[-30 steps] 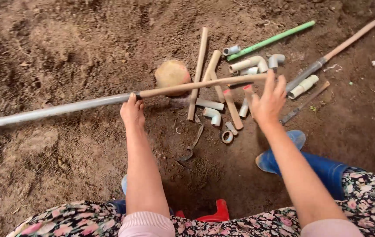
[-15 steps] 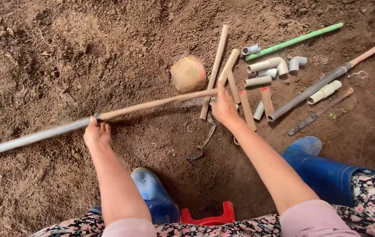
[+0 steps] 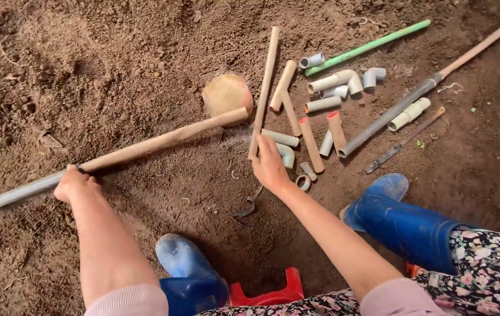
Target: Assembling a network of PVC pipes and fittings by hand on the ground.
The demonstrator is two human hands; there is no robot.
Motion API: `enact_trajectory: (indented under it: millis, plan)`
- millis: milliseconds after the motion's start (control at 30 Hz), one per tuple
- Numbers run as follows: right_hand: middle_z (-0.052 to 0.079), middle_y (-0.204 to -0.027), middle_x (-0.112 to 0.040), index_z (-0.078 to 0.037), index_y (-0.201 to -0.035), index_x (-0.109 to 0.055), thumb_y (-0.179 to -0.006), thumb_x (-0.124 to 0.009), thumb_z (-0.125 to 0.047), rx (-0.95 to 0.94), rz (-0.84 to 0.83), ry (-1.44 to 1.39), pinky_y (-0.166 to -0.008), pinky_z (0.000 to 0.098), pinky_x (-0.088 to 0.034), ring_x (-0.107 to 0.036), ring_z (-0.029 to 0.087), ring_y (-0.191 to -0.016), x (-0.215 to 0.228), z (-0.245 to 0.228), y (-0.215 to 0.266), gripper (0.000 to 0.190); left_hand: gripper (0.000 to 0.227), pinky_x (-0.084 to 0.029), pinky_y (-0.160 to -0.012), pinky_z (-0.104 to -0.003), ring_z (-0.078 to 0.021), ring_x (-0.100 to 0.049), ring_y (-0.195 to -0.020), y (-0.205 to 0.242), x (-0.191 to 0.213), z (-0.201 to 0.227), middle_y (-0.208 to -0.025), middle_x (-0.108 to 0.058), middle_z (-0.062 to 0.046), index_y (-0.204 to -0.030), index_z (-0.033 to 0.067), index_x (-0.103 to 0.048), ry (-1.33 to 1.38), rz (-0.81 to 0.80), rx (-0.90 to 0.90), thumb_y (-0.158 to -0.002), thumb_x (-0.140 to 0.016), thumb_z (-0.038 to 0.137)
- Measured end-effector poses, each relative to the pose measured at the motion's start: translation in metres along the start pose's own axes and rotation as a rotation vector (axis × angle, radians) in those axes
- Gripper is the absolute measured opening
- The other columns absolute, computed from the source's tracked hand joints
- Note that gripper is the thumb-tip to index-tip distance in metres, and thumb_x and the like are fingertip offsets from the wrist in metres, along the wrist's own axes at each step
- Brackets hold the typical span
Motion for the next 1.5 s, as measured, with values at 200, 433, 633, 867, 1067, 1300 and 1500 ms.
enact_trajectory:
  millis: [200,433,633,867,1067,1300,1500]
  plan:
    - [0.029,-0.138,-0.034,-0.003,-0.137,-0.036,-0.089,-0.051,-0.006,-0.178,-0.254,0.027,-0.107,0.0515,-0.034,-0.038,0.043,-0.127,-0.005,0.032,0.051,0.051,0.032,-0.065,-0.059,-0.010,-0.0114,-0.075,-0.071,-0.012,0.016,0.003,-0.095,-0.071,-0.011,-0.108,0.0018,-0.055,-0.047,0.096,-0.139,-0.081,-0.066,0.015]
    - [0.023,-0.131,-0.041,-0.008,-0.135,-0.043,-0.089,-0.057,-0.010,-0.302,-0.188,0.049,-0.085,0.0438,-0.054,-0.061,0.034,-0.101,-0.008,0.059,0.064,0.048,0.043,-0.053,-0.078,-0.026,-0.0209,-0.067,-0.088,-0.080,-0.011,-0.030,-0.099,-0.064,-0.020,-0.114,-0.0081,-0.045,-0.074,-0.107,-0.071,-0.092,-0.053,0.028]
    - [0.023,-0.129,-0.043,-0.008,-0.134,-0.044,-0.090,-0.056,-0.014,-0.302,-0.240,0.082,-0.082,0.0433,-0.055,-0.064,0.031,-0.097,-0.015,0.068,0.067,0.046,0.054,-0.032,-0.092,-0.039,-0.0295,-0.044,-0.098,-0.149,-0.040,-0.065,-0.109,-0.040,-0.013,-0.126,0.0049,-0.036,0.143,-0.223,0.000,-0.090,-0.038,0.045]
    - [0.021,-0.128,-0.045,-0.009,-0.132,-0.048,-0.089,-0.059,-0.015,-0.307,-0.307,0.123,-0.081,0.0411,-0.056,-0.065,0.030,-0.096,-0.023,0.061,0.064,0.045,0.031,-0.040,-0.029,-0.021,-0.0121,-0.046,-0.030,-0.119,-0.017,-0.050,-0.051,-0.051,-0.012,-0.085,-0.0009,-0.057,0.047,-0.024,-0.153,-0.082,-0.062,0.030]
    - [0.025,-0.129,-0.045,-0.005,-0.133,-0.047,-0.090,-0.058,-0.015,-0.322,-0.339,0.121,-0.083,0.0433,-0.055,-0.064,0.032,-0.097,-0.032,0.075,0.067,0.046,0.036,-0.050,-0.039,-0.024,-0.0157,-0.059,-0.044,-0.137,-0.020,-0.057,-0.063,-0.057,-0.015,-0.093,0.0005,-0.057,0.023,0.014,-0.173,-0.080,-0.066,0.032]
    - [0.025,-0.128,-0.045,-0.003,-0.132,-0.048,-0.090,-0.056,-0.014,-0.317,-0.351,0.105,-0.083,0.0445,-0.054,-0.064,0.033,-0.097,-0.023,0.065,0.067,0.043,0.047,-0.059,-0.064,-0.036,-0.0252,-0.067,-0.065,-0.100,-0.022,-0.063,-0.081,-0.061,-0.023,-0.110,0.0011,-0.046,0.096,-0.034,-0.116,-0.085,-0.059,0.038]
    - [0.021,-0.121,-0.054,-0.004,-0.126,-0.055,-0.089,-0.059,-0.016,-0.267,-0.318,0.140,-0.086,0.0441,-0.053,-0.064,0.033,-0.097,-0.014,0.068,0.065,0.040,0.043,-0.054,-0.087,-0.051,-0.0343,-0.058,-0.112,-0.064,0.018,-0.026,-0.122,-0.055,-0.022,-0.126,0.0037,-0.048,0.059,0.142,-0.169,-0.092,-0.054,0.030]
Point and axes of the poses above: each hand's wrist, its own y-axis away from the middle knuckle, its own x-axis out of the back of the hand, z = x × y, the point moved 9 cm from there along -y, towards the middle knuckle
